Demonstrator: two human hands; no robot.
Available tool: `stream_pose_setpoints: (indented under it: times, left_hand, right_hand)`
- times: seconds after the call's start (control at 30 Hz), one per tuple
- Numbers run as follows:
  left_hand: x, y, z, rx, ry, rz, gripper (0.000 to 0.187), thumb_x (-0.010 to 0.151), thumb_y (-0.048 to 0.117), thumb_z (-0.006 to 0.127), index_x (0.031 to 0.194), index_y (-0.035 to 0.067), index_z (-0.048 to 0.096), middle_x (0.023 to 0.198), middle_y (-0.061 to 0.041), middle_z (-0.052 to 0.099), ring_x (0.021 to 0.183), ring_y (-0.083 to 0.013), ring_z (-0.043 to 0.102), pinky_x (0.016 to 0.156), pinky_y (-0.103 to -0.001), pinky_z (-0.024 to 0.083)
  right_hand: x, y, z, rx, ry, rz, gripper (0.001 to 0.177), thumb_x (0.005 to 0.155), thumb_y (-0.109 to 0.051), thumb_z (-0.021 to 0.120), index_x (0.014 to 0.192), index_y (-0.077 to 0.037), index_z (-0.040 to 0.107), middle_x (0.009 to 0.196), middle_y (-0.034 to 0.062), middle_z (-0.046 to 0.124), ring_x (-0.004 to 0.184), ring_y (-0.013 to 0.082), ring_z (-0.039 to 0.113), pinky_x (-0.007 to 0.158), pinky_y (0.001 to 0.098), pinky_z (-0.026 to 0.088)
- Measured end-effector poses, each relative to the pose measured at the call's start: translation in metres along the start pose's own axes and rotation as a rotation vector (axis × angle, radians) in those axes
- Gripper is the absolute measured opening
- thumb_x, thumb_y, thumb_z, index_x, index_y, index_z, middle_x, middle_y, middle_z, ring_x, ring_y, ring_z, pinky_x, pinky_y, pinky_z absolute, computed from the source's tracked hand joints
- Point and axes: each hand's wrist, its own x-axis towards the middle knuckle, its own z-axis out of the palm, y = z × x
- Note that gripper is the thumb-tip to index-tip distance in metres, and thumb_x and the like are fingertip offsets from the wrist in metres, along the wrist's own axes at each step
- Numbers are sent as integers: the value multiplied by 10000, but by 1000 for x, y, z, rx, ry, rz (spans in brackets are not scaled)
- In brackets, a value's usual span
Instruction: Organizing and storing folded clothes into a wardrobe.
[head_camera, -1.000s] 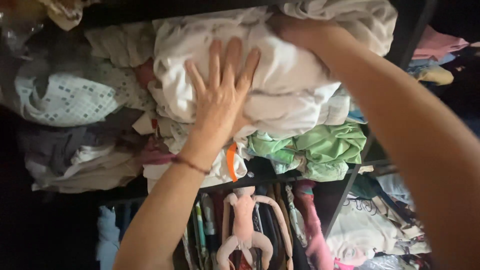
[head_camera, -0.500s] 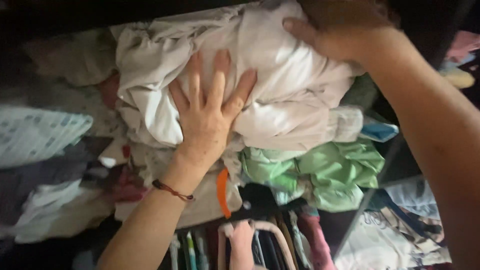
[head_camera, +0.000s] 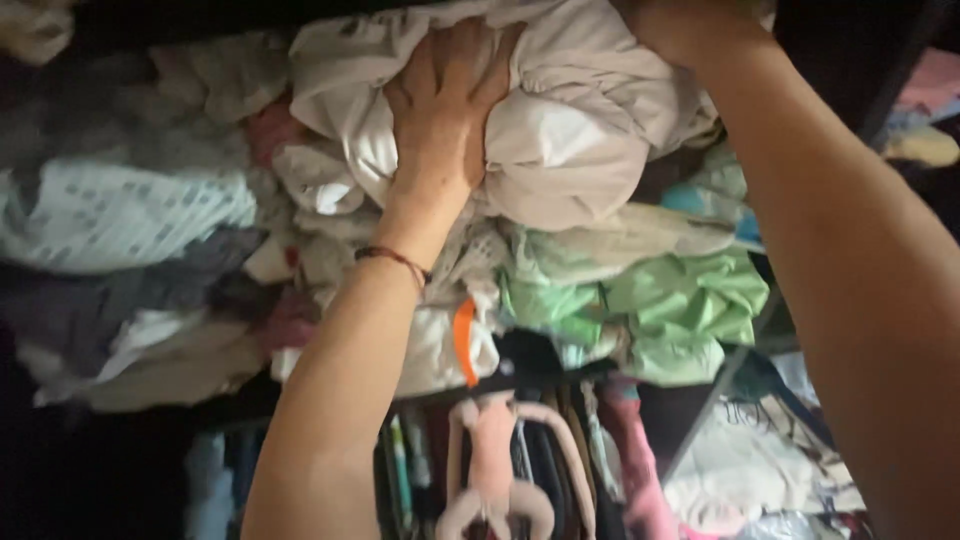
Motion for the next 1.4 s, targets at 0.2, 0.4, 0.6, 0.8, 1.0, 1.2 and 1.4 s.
stream_pose_setpoints:
  times: [0.2,0.4,0.6,0.8,1.0,1.2,1.4]
  left_hand:
    - [11,5,-36,12,-91,-7,935,844,24,767,1664,237,372,1592,-126,368,1410,-455,360,1003,-692,374]
    - [-33,-6,-54,141,-75,57,1115,778,1,846,1660,327,248,1700,-162,298,1587,-402,221,1216,-765,228]
    - [-38,-29,-46,93,-8,-31,1123,734,117,874,1656,277,253,1639,-179,326,1487,-495,296,1084,-814,259]
    - [-24,-49,-32,120,-18,14,1001,799,40,839,1633,243,325,1531,-169,398,1218,-422,486,939,-650,428]
    - [-18,-83,44,49,-9,6,781,775,198,872,1463,241,504,1429,-165,465,1230,-441,504,960,-645,407]
    - [16,-84,8,-116,-268,-123,874,680,198,876,1463,166,490,1396,-216,465,1221,-475,466,961,-636,379]
    - [-51,-66,-53,-106,-339,-20,1190,697,381,930,1657,191,253,1697,-153,259,1466,-420,353,1140,-701,283]
  right_hand:
    - [-146,-130,-72,-165,202,-415,1336,545,-606,929,1544,29,308,1521,318,418,1376,512,402,931,759,377]
    - [-153,-99,-71,-395,174,-385,1427,470,-509,996,1575,-43,221,1587,319,297,1414,507,318,979,727,375]
    - [-135,-64,-56,-342,284,-500,793,928,-101,802,1607,-46,397,1395,256,497,1234,427,599,989,480,544]
    - [-122,-38,-34,-565,440,-545,360,1001,-79,706,1335,10,603,1150,243,602,932,382,621,728,475,514]
    - [-74,-13,13,-535,310,-422,336,906,-144,768,1199,-56,628,1090,223,666,974,407,652,852,521,539]
    - [-64,-40,-21,-278,103,-348,595,789,-174,852,1292,8,591,1127,291,646,1120,481,617,937,546,500]
    - [-136,-41,-19,-362,304,-502,1017,740,-287,934,1585,-27,432,1471,260,440,1399,450,422,1080,636,355]
